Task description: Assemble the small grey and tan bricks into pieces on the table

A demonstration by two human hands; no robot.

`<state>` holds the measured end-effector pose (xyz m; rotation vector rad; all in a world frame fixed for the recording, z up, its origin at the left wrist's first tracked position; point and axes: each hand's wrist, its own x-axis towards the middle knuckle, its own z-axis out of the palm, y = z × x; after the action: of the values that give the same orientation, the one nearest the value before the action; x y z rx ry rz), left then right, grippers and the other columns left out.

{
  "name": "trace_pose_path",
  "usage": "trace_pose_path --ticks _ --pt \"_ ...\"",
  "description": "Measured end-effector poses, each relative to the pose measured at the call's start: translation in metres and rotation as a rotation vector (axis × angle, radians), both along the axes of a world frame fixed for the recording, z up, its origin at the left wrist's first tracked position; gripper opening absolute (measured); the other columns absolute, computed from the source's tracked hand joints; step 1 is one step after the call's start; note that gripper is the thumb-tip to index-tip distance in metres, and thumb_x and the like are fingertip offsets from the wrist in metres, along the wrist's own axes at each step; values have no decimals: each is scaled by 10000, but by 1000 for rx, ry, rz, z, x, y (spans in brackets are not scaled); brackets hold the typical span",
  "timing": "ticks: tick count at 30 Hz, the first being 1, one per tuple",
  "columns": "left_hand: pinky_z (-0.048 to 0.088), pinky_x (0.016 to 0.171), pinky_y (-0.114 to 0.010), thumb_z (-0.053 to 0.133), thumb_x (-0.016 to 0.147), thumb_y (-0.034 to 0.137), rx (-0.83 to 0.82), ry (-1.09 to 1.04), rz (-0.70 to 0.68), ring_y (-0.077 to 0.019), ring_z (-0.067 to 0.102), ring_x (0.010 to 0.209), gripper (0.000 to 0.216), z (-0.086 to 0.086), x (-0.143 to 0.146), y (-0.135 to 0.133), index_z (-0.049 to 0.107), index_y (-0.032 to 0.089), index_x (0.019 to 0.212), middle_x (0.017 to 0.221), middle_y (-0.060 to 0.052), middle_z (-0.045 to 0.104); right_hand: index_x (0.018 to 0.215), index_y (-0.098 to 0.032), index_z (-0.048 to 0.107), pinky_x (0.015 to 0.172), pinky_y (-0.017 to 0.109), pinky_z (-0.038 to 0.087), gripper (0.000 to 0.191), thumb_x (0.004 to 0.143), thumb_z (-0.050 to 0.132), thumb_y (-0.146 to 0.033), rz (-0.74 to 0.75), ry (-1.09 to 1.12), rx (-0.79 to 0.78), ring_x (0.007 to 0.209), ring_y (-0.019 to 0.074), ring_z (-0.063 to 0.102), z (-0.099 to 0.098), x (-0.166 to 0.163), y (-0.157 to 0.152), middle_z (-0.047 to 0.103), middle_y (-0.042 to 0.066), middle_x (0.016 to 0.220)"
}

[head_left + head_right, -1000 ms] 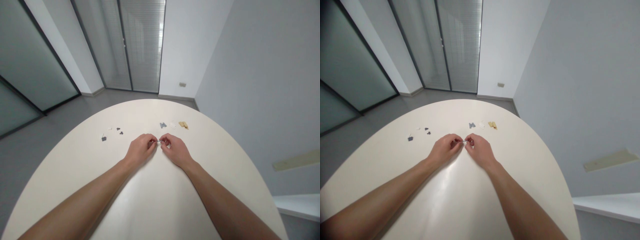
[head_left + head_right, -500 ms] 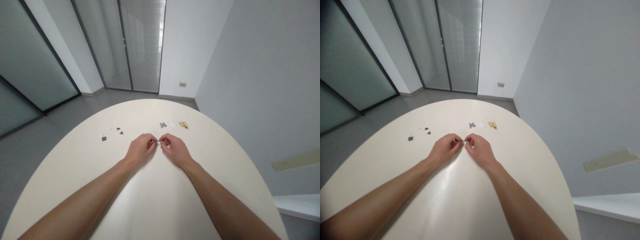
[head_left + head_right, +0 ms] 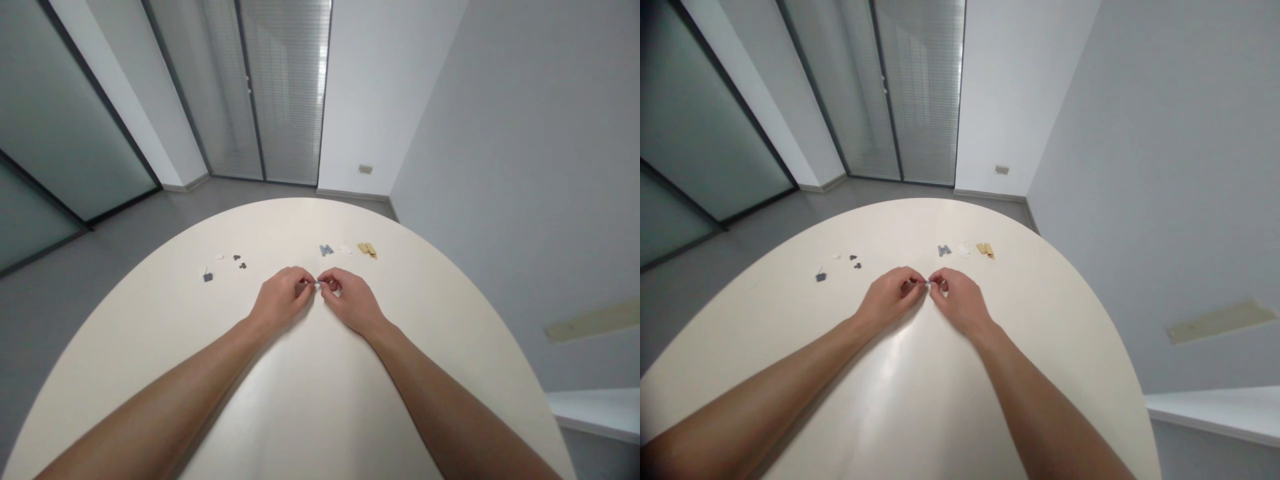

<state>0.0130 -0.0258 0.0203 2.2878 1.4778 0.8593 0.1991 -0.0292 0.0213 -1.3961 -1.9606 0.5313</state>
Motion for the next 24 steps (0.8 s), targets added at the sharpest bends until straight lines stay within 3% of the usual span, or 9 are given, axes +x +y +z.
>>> trace_pose_path --ticks 24 --pt "484 773 -332 565 912 253 3 -2 -1 -185 636 826 115 0 0 0 672 231 950 888 -27 706 955 -232 690 744 289 452 169 852 562 -192 1 -4 -3 806 165 633 1 0 0 720 12 881"
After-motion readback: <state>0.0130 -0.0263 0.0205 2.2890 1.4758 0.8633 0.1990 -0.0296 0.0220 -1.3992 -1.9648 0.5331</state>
